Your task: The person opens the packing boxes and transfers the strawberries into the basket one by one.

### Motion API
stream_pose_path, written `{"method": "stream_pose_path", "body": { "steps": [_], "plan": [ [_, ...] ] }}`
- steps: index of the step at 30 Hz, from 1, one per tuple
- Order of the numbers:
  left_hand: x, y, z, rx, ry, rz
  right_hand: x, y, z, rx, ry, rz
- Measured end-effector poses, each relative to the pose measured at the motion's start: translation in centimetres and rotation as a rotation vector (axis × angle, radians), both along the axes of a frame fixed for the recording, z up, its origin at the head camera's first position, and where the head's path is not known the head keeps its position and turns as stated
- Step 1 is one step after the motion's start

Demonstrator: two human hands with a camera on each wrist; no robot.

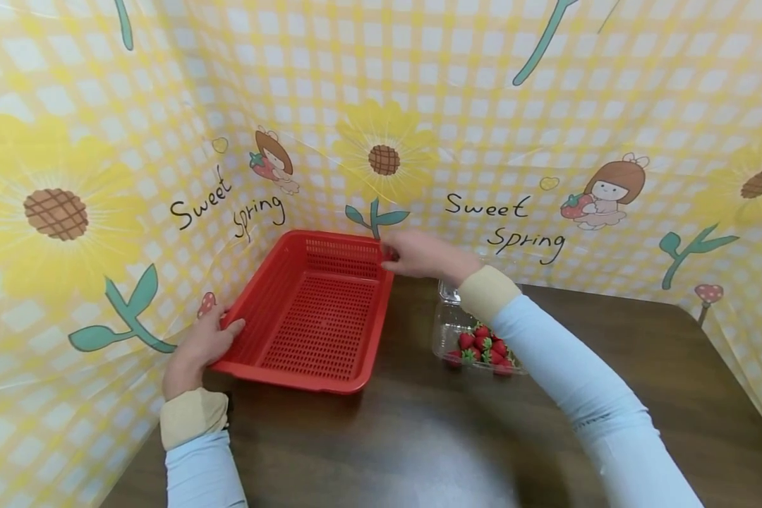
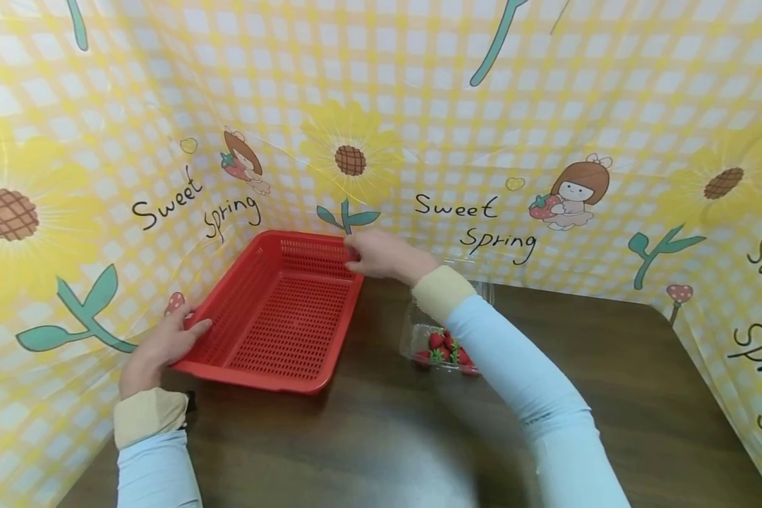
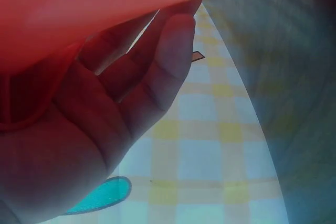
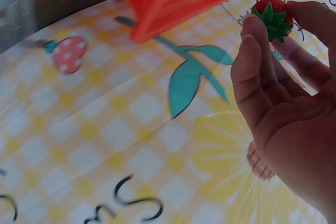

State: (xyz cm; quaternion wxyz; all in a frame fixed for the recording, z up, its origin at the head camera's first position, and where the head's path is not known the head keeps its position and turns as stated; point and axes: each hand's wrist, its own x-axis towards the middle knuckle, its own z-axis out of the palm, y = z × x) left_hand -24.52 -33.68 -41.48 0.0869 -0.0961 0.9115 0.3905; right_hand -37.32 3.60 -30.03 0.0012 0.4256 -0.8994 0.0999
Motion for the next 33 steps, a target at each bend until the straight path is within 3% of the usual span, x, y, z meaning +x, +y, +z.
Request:
{"method": "stream_pose_path", "body": {
  "steps": [9, 13, 20, 25, 33],
  "plan": [
    [-0.2, 0.3, -0.4, -0.002, -0.012, 0.014, -0.9, -4.8, 1.0, 0.000, -0.103, 0.014],
    [-0.1, 0.3, -0.3, -0.005, -0.010, 0.023, -1.6, -7.5, 0.5, -0.004, -0.115, 0.011],
    [-0.6, 0.2, -0.4, -0.043, 0.012, 0.002, -2.8, -12.0, -2.1, 0.103, -0.078, -0.054],
    [-0.9, 0.2, -0.6, -0.069, 0.013, 0.005, -2.6, -14.4, -4.1, 0.099, -0.191, -0.098],
    [-0.4, -0.1, -0.6, -0.056, 0.002, 0.001, -2.6, -17.5, -7.4, 0.075, -0.275, -0.167]
  ]
}}
